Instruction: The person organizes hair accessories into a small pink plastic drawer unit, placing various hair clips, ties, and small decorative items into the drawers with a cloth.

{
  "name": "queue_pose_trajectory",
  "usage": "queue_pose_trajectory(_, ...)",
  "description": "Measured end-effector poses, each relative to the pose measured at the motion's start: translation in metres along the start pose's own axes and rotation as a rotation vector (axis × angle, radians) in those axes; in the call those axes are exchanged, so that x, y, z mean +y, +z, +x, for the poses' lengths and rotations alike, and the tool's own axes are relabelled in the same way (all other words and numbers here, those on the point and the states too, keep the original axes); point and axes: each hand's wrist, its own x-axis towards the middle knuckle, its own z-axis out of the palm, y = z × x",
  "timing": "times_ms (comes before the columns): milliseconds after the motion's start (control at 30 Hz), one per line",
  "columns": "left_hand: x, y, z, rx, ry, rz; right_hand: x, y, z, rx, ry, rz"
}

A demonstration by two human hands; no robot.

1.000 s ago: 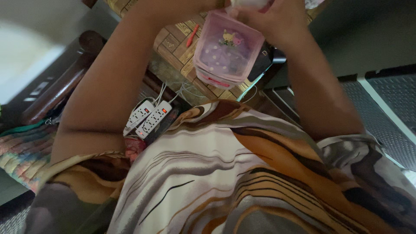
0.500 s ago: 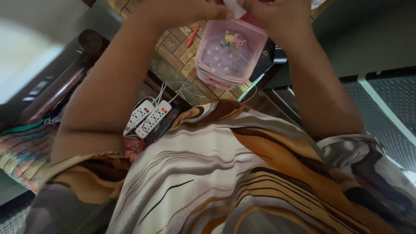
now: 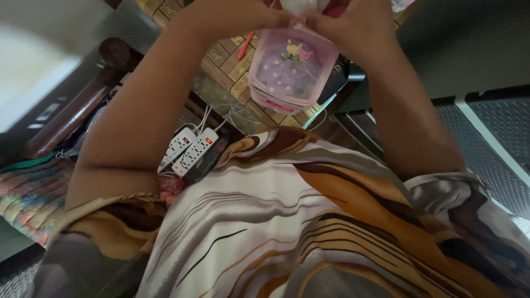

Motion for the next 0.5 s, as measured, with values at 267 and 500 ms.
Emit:
queue_pose_trajectory(267, 0.007, 0.001, 0.002, 0.046, -0.035, -0.013, -0.004, -0.002, 0.006, -0.001, -0.038, -0.015)
queue_pose_trajectory(500, 0.001, -0.001, -0.005, 0.048, -0.015, -0.036, -0.010, -0.001, 0.005, -0.012, 0.116, 0.134)
